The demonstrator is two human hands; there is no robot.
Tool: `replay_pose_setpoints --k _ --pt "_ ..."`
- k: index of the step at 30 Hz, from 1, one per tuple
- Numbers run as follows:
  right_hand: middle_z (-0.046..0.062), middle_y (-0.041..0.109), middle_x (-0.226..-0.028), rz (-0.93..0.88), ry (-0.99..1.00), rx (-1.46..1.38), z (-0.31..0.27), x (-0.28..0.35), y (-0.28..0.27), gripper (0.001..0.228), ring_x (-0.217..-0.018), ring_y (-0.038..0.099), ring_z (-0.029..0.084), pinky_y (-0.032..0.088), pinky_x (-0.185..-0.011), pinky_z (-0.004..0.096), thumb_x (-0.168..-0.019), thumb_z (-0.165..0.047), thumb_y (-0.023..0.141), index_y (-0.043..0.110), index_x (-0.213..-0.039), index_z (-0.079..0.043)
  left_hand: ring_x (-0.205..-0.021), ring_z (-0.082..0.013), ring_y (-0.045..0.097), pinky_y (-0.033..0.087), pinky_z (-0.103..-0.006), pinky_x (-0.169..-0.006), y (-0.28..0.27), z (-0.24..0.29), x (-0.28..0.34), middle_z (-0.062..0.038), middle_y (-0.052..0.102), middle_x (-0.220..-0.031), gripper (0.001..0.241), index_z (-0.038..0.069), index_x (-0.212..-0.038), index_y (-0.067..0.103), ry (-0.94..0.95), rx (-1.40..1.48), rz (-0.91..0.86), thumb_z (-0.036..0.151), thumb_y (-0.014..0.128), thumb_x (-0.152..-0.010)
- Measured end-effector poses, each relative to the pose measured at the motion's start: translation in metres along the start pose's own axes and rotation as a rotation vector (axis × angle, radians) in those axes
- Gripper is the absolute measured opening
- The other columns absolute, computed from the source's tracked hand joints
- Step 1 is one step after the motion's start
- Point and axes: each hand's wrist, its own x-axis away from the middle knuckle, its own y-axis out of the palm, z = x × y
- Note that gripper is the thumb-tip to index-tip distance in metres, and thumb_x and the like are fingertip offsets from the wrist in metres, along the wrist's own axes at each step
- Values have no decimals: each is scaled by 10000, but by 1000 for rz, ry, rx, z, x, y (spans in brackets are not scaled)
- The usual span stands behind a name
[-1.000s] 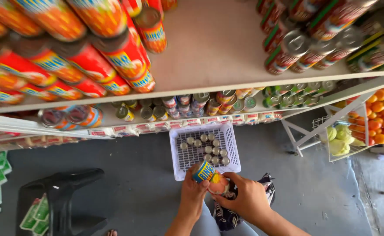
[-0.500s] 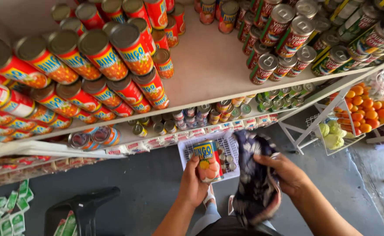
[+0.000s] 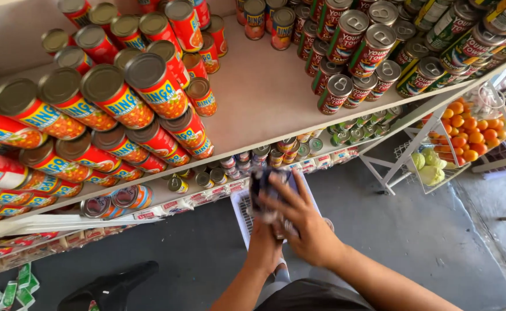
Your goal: Wiping canned goods with a cloth and placing them into a plastic crate from a grocery shelf.
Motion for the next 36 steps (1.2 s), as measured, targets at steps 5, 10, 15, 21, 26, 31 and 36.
replay_pose_setpoints --k 5,10,15,21,26,31,36 --pt "177 371 -1632 87 89 -106 5 7 8 612 -1553 188 478 206 -1239 568 -817 54 666 629 -1404 -116 -1226 -185 564 485 -369 -1001 -7 -7 -15 -115 524 -1411 628 146 -1639 288 89 -13 79 321 507 -1077" --pt "81 509 -1594 -47 105 36 13 50 24 588 -1558 281 457 157 -1086 612 -755 -3 724 664 -1326 -129 -1203 -296 565 475 -436 -1026 -20 -9 -35 -193 523 -1374 585 52 -1613 291 272 140 -63 259 526 -1119" --pt "152 423 -1607 119 118 -142 23 9 -2 517 -1531 283 433 339 -1198 503 -789 67 701 707 -1285 -81 -1326 -181 546 453 -351 -1092 31 -10 -22 -54 514 -1496 634 162 -1581 306 331 -354 114 186 535 -991" --pt "100 470 -1577 -65 128 -25 20 34 0 590 -1530 265 447 326 -1115 525 -698 88 684 684 -1272 -47 -1222 -229 589 499 -382 -1025 33 4 -34 -129 555 -1397 627 140 -1600 296 449 -536 151 193 530 -1021" --pt "152 406 -1624 97 158 -139 27 1 -17 664 -1544 237 446 320 -1198 534 -753 117 658 604 -1403 -7 -1348 -165 543 468 -339 -1091 38 -17 -27 -90 518 -1510 595 186 -1620 211 425 -661 46 169 430 -1067" --pt "118 430 -1593 -92 91 1 22 42 4 618 -1523 255 460 316 -1137 543 -702 54 693 644 -1311 -40 -1124 -152 530 450 -305 -901 19 -35 -38 -15 514 -1488 634 236 -1660 223 230 -123 127 290 432 -1064" --pt "120 401 -1614 10 100 6 22 9 -18 606 -1533 244 454 388 -1093 524 -763 70 678 651 -1353 -67 -1125 -172 497 437 -324 -887 22 -36 -29 -18 491 -1476 666 228 -1669 222 178 -183 151 363 443 -1056"
